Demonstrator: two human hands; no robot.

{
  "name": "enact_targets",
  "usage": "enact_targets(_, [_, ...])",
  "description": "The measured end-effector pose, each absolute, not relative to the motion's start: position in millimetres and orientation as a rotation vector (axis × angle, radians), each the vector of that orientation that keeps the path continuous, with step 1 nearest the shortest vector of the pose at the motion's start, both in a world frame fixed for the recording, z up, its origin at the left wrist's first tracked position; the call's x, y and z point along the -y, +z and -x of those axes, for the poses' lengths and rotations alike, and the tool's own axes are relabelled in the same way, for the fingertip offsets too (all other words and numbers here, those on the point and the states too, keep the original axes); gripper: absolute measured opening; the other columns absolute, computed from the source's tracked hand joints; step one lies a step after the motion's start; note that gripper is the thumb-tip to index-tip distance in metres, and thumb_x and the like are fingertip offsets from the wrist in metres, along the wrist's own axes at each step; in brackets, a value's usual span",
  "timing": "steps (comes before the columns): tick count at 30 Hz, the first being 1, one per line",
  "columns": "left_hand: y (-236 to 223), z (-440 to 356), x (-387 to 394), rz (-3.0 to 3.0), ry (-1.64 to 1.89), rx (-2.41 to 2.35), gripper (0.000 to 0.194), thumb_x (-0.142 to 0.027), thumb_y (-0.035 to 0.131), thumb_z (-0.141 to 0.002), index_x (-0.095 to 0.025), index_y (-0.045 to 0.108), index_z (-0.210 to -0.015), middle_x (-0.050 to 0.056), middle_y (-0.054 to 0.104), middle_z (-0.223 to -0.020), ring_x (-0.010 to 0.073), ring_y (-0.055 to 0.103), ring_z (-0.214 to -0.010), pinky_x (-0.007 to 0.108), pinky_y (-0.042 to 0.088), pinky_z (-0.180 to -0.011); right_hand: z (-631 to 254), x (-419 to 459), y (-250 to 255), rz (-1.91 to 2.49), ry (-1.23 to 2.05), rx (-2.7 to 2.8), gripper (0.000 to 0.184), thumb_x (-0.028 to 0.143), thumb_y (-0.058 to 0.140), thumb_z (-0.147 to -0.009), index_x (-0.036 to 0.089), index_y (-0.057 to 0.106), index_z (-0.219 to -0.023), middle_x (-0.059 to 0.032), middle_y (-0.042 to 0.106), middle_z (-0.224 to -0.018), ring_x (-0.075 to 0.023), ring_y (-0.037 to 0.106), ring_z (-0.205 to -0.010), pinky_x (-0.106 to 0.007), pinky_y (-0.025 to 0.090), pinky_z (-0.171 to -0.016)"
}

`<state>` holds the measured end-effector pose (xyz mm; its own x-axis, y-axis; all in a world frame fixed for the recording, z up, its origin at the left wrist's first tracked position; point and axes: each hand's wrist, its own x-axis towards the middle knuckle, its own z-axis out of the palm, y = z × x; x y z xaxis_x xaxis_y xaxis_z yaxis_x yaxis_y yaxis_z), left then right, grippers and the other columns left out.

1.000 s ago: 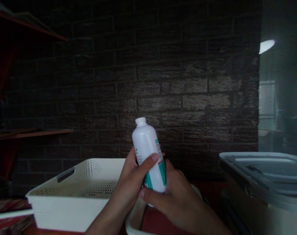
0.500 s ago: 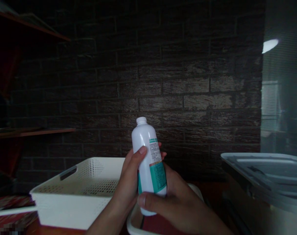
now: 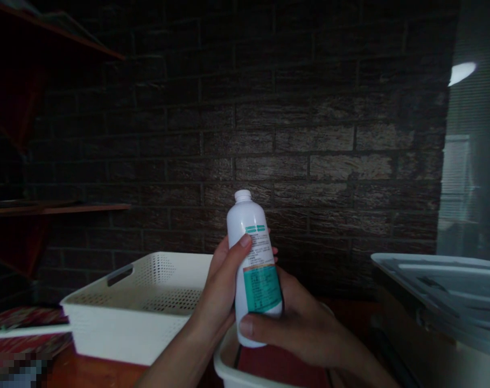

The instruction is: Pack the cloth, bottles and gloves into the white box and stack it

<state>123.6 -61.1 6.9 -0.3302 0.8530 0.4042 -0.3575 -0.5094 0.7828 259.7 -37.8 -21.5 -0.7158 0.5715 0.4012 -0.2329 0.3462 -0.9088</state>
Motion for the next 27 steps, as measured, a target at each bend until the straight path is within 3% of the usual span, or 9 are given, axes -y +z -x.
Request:
enact_targets(3, [5.7,-123.7,59.2,-1.077,1.905,-0.702,0.057,-0.047,0.079,-0.084,-0.009,0.07,-0.126,0.014,0.08,-0.101,0.0225,0.076,-0.079,0.029,0.062,-0.072,-258.9,38.6,-21.0,0.25,1.481,1.871,0.058,0.03,0.088,-0.08,0.023,0.065,-0.132,-0.0018,0.075,-0.115,-0.0231,0.07,-0.106,-0.031,0.056,-0.089])
enact_targets(6, [5.3,-123.0,58.2,-1.123,1.922,-0.71,0.057,-0.05,0.076,-0.087,-0.01,0.069,-0.127,0.015,0.08,-0.105,0.0248,0.076,-0.088,0.03,0.061,-0.076,-254.2,41.3,-22.1,0.327,1.33,1.892,0.052,0.031,0.085,-0.084,0.024,0.064,-0.131,-0.0003,0.076,-0.112,-0.0215,0.071,-0.102,-0.032,0.056,-0.089])
enact_targets(13, [4.6,-114.0,54.1,-1.212,1.937,-0.826,0.052,-0.048,0.084,-0.082,-0.018,0.069,-0.122,0.007,0.079,-0.095,0.0217,0.074,-0.08,0.025,0.055,-0.067,-247.7,41.3,-30.7,0.634,0.945,1.932,0.045,0.038,0.084,-0.081,0.021,0.062,-0.117,-0.0034,0.076,-0.1,-0.0234,0.073,-0.087,-0.034,0.054,-0.074])
enact_targets(17, [3.9,-111.9,53.6,-1.14,1.911,-0.778,0.054,-0.05,0.081,-0.083,-0.016,0.07,-0.124,0.008,0.08,-0.092,0.024,0.076,-0.079,0.028,0.058,-0.066,-246.9,40.2,-29.1,0.502,1.082,1.919,0.056,0.04,0.087,-0.079,0.022,0.062,-0.126,-0.0042,0.076,-0.111,-0.0246,0.072,-0.099,-0.035,0.056,-0.084])
enact_targets(21, [4.1,-113.5,57.3,-1.051,1.868,-0.683,0.055,-0.052,0.075,-0.088,-0.013,0.07,-0.127,0.01,0.08,-0.091,0.0249,0.077,-0.078,0.031,0.061,-0.07,-249.0,39.7,-25.1,0.295,1.346,1.918,0.054,0.036,0.083,-0.086,0.025,0.063,-0.135,-0.0022,0.076,-0.118,-0.0235,0.071,-0.108,-0.034,0.057,-0.092])
enact_targets(27, [3.1,-111.2,55.6,-1.02,1.807,-0.64,0.065,-0.069,0.063,-0.091,-0.01,0.077,-0.113,0.014,0.081,-0.091,0.0254,0.077,-0.079,0.033,0.062,-0.075,-252.1,46.7,-17.9,0.341,1.351,1.891,0.049,0.03,0.084,-0.083,0.023,0.068,-0.129,-0.0029,0.077,-0.114,-0.0239,0.071,-0.104,-0.036,0.058,-0.091])
